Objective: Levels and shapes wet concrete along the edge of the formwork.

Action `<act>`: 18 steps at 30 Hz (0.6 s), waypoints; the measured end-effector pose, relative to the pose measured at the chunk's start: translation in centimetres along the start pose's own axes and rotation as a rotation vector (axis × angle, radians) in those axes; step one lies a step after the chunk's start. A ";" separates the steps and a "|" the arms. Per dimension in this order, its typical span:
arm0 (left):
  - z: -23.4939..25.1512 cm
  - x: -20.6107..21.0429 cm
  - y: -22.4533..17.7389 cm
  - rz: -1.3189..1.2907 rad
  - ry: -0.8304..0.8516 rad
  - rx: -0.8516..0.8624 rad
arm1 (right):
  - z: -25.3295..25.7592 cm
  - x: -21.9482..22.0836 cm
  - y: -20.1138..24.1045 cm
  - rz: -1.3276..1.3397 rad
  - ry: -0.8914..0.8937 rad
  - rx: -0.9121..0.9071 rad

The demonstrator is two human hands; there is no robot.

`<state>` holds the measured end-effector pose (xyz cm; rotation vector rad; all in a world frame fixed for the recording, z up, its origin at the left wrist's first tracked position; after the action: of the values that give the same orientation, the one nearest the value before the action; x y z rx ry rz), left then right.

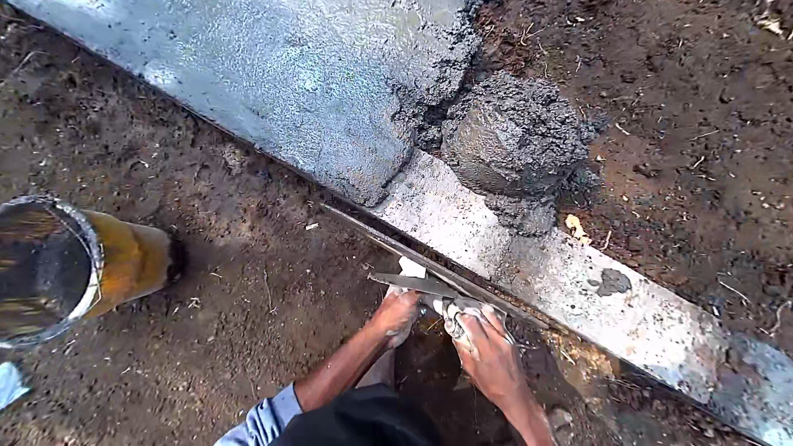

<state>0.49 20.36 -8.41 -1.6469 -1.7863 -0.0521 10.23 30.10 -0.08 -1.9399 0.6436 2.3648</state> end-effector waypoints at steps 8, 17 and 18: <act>3.3 0.1 2.5 -0.110 0.004 -0.104 | 4.9 -8.3 -5.8 -0.064 -0.085 0.369; 4.8 1.0 2.8 -0.121 0.064 -0.107 | 12.5 -8.2 -13.4 -0.420 0.149 0.539; 4.9 1.0 2.7 -0.126 0.070 -0.104 | 12.8 -7.4 -13.2 -0.417 0.153 0.517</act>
<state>0.71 24.11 -12.75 -1.5815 -1.8590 -0.2604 3.49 48.12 4.77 -1.8058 0.6878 1.6229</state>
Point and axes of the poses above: each hand's wrist, its own z-axis towards the middle knuckle, its own x-axis out of the palm, y = z × x, the point moved 10 cm from there along z, towards the middle knuckle, and after that the axes turned 12 degrees about -z, right-handed, at the moved point
